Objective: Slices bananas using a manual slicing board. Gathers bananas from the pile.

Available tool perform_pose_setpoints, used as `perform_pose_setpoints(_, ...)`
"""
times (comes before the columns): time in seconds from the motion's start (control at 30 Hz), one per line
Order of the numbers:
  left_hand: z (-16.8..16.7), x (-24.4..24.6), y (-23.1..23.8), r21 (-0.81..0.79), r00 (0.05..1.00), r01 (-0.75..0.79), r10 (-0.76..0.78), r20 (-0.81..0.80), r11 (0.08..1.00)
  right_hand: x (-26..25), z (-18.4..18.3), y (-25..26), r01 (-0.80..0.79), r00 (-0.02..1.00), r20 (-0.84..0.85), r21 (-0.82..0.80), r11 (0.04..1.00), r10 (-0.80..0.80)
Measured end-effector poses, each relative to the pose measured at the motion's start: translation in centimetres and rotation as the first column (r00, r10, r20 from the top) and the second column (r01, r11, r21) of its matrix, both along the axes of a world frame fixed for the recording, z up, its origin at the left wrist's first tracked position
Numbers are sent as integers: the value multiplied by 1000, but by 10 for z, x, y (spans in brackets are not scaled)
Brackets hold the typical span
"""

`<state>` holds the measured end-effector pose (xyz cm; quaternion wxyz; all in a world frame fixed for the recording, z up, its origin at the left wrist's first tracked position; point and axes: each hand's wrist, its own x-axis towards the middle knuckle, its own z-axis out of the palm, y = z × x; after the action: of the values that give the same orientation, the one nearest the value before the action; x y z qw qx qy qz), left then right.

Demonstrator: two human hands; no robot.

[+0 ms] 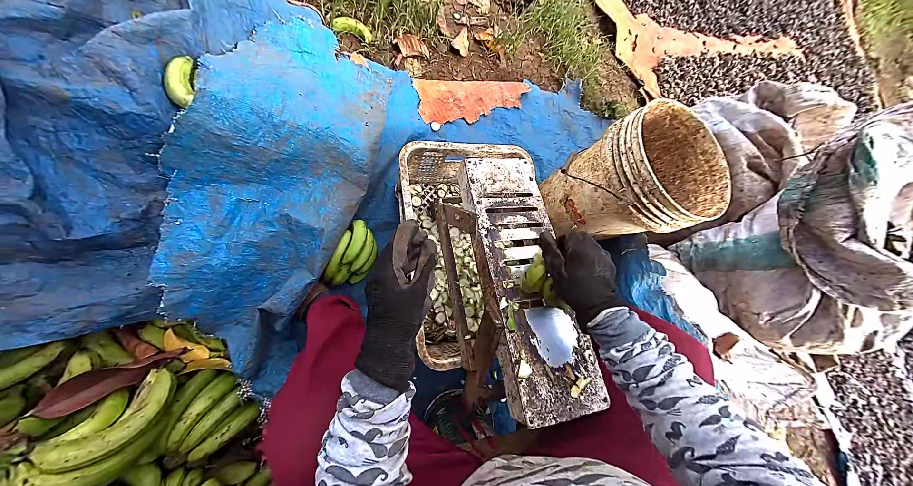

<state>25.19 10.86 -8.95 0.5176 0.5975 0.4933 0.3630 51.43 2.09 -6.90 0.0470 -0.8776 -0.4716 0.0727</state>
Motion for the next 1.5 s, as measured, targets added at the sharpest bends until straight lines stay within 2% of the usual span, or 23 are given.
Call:
perform_pose_setpoints(0.03,1,-2,-1,2,1000,-5,5,7,1000,0,-2,-8,-58,998,-13,72,996,59)
perform_pose_setpoints(0.1,8,-5,-8,-11,1000,2,-2,11,1000,0,-8,-29,-274,958,-25,229,934,287)
perform_pose_setpoints(0.17,6,-4,-7,-18,1000,8,-7,11,1000,1,-11,-31,-438,895,-21,157,885,446)
perform_pose_setpoints(0.2,2,-3,-5,-13,1000,9,-9,13,1000,3,-11,-27,-455,888,-20,96,885,459)
perform_pose_setpoints(0.27,-2,2,-3,-2,1000,16,-16,16,1000,9,-5,-20,-407,912,-51,2,913,406)
perform_pose_setpoints(0.3,-2,2,-2,-3,1000,17,-17,20,1000,9,-5,-22,-397,917,-27,18,918,398)
perform_pose_setpoints(0.47,0,-4,-4,-10,1000,-18,18,3,1000,-13,-12,-81,-368,929,152,286,885,338)
perform_pose_setpoints(0.53,-1,-5,-2,-11,1000,-26,26,-2,1000,-20,-17,-79,-339,937,205,345,875,282)
perform_pose_setpoints(0.6,-2,-3,-2,-9,1000,-5,5,22,1000,-15,-26,-40,-258,958,213,348,901,191)
perform_pose_setpoints(0.7,-3,-1,-2,-6,998,-24,24,51,1000,11,-36,57,-63,993,109,169,984,45)
perform_pose_setpoints(0.77,-2,-4,-1,-35,998,-34,36,58,999,20,-32,95,-51,995,92,77,996,43)
perform_pose_setpoints(0.83,1,-6,-2,-31,998,-27,29,51,999,16,-28,72,-105,992,77,80,991,99)
perform_pose_setpoints(0.9,2,-3,0,-4,999,-25,25,48,1000,1,-19,12,-169,985,41,128,977,166)
perform_pose_setpoints(0.97,2,-3,-1,-18,999,0,0,48,1000,-18,-19,-52,-234,972,87,215,948,220)
perform_pose_setpoints(1.03,-2,-6,-1,-34,1000,1,0,27,999,-25,-21,-62,-248,967,123,289,925,221)
perform_pose_setpoints(1.13,-8,-9,-1,-37,999,-34,33,-15,999,-6,-29,16,-89,995,59,151,985,81)
perform_pose_setpoints(1.2,-7,-8,1,-43,997,-67,68,23,997,9,-37,78,-49,994,98,85,995,40)
perform_pose_setpoints(1.27,-4,-7,2,-24,996,-63,65,56,998,11,-36,95,-45,995,93,63,997,39)
perform_pose_setpoints(1.33,-3,-6,4,14,998,-52,51,26,999,6,-27,55,-109,993,63,85,990,104)
perform_pose_setpoints(1.43,-4,-5,2,-3,1000,-26,26,-15,1000,-12,-17,-43,-229,973,61,150,962,222)
perform_pose_setpoints(1.5,-6,-6,0,-13,999,-26,26,-22,1000,-17,-20,-58,-270,961,111,218,938,251)
